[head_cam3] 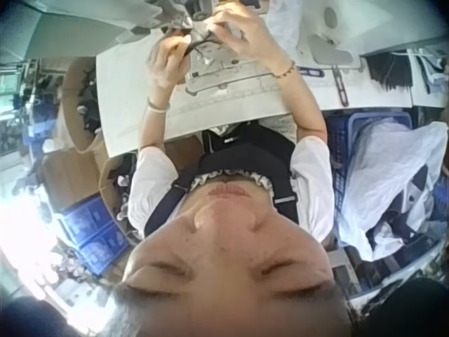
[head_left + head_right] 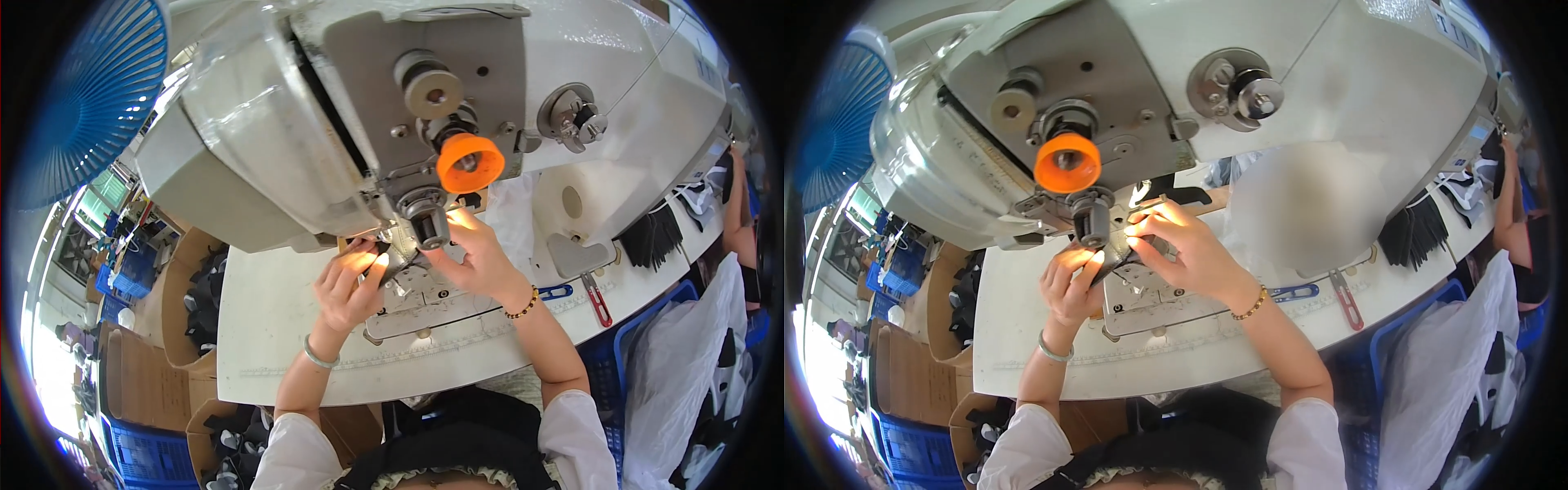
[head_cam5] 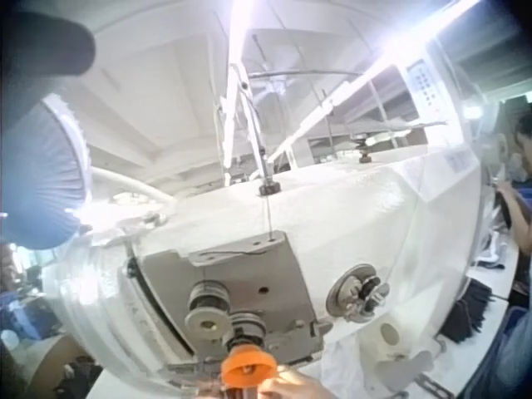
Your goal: Stitching black shoe components using an industrial sewing machine.
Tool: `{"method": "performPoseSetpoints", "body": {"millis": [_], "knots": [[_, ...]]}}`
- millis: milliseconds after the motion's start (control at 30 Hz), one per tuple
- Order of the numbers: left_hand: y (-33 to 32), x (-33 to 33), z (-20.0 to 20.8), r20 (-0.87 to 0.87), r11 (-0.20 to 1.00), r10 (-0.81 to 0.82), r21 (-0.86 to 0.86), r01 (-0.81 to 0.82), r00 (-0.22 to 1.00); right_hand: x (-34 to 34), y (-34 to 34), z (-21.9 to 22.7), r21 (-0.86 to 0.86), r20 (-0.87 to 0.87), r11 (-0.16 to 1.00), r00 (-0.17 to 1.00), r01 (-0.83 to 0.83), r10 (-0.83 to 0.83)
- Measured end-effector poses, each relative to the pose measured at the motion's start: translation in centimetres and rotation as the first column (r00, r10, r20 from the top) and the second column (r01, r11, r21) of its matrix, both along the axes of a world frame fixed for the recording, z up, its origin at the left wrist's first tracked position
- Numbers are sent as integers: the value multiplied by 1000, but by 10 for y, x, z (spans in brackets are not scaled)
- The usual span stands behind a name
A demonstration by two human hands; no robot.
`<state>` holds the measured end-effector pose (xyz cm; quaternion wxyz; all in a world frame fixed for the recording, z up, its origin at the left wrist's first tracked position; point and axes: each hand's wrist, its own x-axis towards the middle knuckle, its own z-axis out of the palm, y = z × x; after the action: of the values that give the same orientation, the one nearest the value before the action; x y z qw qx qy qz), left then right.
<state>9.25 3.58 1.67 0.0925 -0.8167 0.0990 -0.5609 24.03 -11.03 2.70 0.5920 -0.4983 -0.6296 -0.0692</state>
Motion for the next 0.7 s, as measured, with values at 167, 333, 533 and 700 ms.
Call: {"method": "performPoseSetpoints", "body": {"millis": [167, 333, 533, 700], "knots": [[-8, -3, 3, -56, 996, 49, -74, -53, 997, -6, 7, 0, -79, -79, 996, 995, 48, -54], [10, 4, 4, -53, 986, 33, -164, -41, 998, -8, 16, 6, -192, -379, 980, 918, 47, -118], [20, 2, 0, -6, 993, 92, -77, -92, 996, -5, 14, 39, -354, -613, 916, 787, -190, -74], [13, -4, 20, 43, 975, 170, 139, -174, 985, 41, 53, -5, -309, -763, 780, 632, -545, 139]]}}
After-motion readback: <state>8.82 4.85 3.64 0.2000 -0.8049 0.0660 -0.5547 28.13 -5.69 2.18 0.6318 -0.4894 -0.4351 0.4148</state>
